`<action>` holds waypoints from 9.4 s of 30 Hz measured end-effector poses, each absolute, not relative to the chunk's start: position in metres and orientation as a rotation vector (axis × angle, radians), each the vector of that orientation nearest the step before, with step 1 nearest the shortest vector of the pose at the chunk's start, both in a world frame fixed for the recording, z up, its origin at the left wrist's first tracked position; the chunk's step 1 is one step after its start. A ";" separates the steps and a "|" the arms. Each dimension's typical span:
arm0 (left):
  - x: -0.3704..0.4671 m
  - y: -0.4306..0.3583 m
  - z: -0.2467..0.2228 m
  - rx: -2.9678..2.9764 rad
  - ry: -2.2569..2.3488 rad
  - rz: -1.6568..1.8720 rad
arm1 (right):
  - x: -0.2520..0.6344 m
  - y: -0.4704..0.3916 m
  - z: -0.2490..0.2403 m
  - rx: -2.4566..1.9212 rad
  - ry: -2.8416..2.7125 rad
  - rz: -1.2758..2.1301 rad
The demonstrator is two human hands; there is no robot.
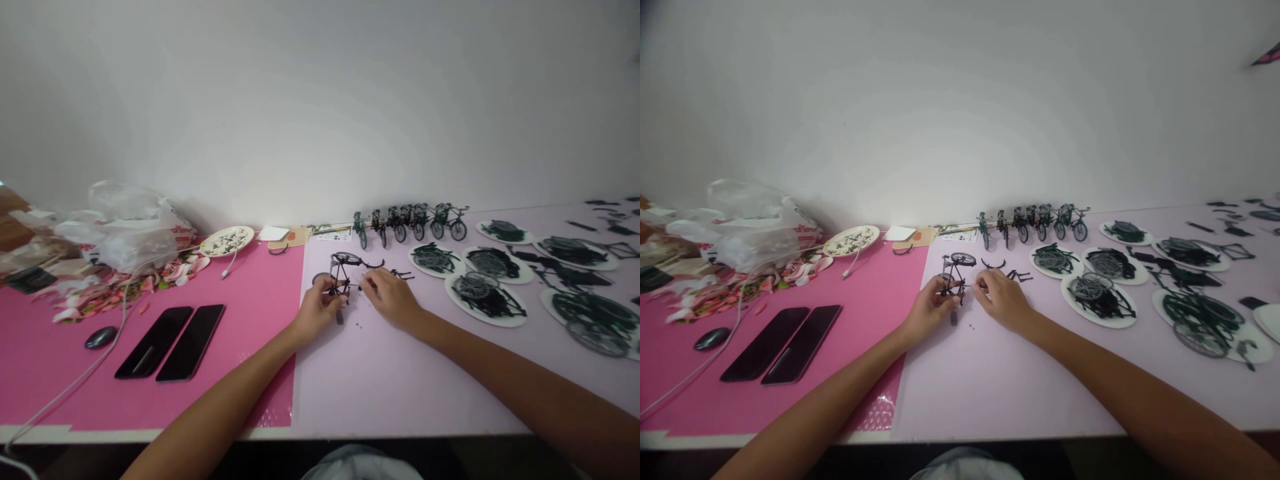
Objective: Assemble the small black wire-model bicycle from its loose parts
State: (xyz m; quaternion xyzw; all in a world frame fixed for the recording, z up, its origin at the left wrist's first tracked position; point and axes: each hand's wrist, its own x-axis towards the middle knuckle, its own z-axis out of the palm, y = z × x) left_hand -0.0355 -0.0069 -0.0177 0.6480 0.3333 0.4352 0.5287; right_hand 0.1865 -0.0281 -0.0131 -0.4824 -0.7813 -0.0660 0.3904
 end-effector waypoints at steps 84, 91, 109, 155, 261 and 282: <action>-0.041 -0.009 -0.006 1.795 0.891 1.048 | 0.187 -0.027 -0.024 -1.245 -1.915 0.305; -0.041 -0.009 -0.006 1.800 0.897 1.046 | 0.188 -0.025 -0.026 -1.231 -1.943 0.271; -0.041 -0.009 -0.005 1.804 0.901 1.054 | 0.187 -0.031 -0.018 -1.304 -1.933 0.360; -0.040 -0.011 -0.003 1.885 0.966 1.051 | 0.184 -0.028 -0.022 -1.213 -2.001 0.271; -0.035 0.004 -0.020 1.509 0.849 1.159 | 0.180 -0.022 -0.031 -0.884 -1.780 0.161; -0.034 -0.004 -0.013 1.600 0.917 1.016 | 0.182 -0.025 -0.031 -0.970 -1.810 0.319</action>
